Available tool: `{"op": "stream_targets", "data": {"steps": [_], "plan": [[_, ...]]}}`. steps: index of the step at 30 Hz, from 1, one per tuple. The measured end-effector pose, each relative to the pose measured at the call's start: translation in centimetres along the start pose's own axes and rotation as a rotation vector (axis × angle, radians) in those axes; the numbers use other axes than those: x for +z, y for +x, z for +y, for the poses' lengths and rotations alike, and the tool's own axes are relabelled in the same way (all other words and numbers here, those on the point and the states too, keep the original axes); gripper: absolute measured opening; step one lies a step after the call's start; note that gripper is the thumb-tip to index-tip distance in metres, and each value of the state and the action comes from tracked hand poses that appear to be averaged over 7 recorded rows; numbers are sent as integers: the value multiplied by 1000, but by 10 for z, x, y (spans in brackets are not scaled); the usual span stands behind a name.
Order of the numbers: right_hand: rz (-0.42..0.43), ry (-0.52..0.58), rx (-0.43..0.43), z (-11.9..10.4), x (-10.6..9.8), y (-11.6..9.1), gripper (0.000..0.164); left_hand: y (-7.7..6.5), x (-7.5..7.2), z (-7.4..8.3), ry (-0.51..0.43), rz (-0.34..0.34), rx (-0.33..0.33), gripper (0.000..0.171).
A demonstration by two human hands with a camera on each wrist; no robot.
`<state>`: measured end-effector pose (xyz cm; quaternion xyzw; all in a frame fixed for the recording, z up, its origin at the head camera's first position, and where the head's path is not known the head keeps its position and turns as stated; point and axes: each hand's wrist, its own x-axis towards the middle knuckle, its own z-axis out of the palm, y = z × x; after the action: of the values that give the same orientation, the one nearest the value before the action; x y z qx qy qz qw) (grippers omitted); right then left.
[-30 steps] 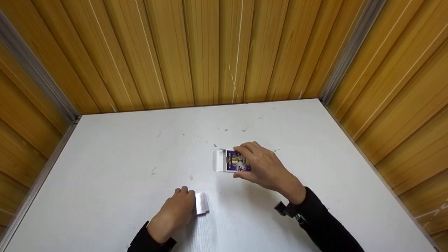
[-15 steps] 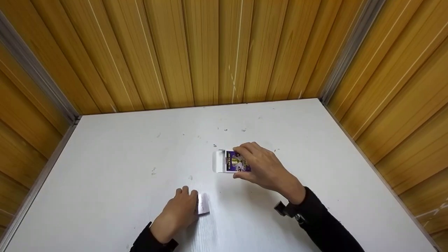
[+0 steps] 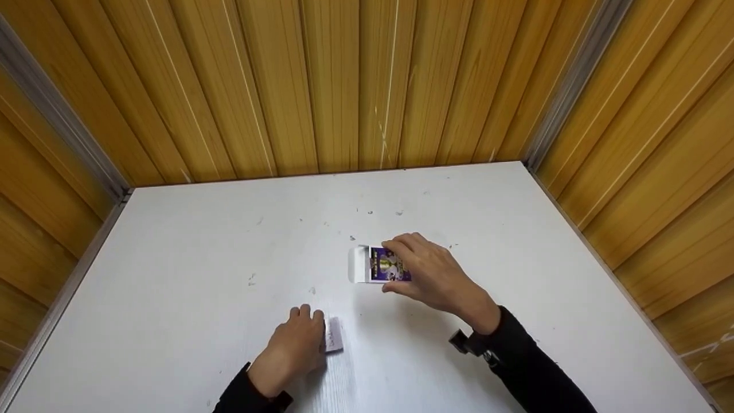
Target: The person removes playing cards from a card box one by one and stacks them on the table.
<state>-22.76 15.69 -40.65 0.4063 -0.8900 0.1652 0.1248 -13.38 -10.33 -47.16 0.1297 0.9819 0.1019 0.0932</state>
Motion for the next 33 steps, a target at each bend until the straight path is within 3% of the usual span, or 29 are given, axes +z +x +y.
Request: {"op": "stream_targets", "data": {"steps": [10,16,19,22,25,28,31,33], "plan": [[-7,-4,-1,0,1,1,72,-2,0,-3,-21,19,12,32],[-9,-10,-2,-1,1,1,72,-2,-3,-4,-31,-24,-13,54],[-12,-9,-1,-1,0,1,72,-2,-6,-6,-91,-35,-16,66],[-14,-7,0,-2,0,1,72,-4,-13,-10,-159,-26,-22,67],[-24,-6,5,-2,2,2,72,-6,-24,-11,-181,69,-23,64],[-40,-4,11,-4,5,2,73,-4,-33,-7,-233,300,33,42],[-51,1,10,-8,9,2,73,0,-36,1,-396,526,150,14],[-57,2,1,-11,11,2,73,3,-35,6,-535,605,235,9]]}}
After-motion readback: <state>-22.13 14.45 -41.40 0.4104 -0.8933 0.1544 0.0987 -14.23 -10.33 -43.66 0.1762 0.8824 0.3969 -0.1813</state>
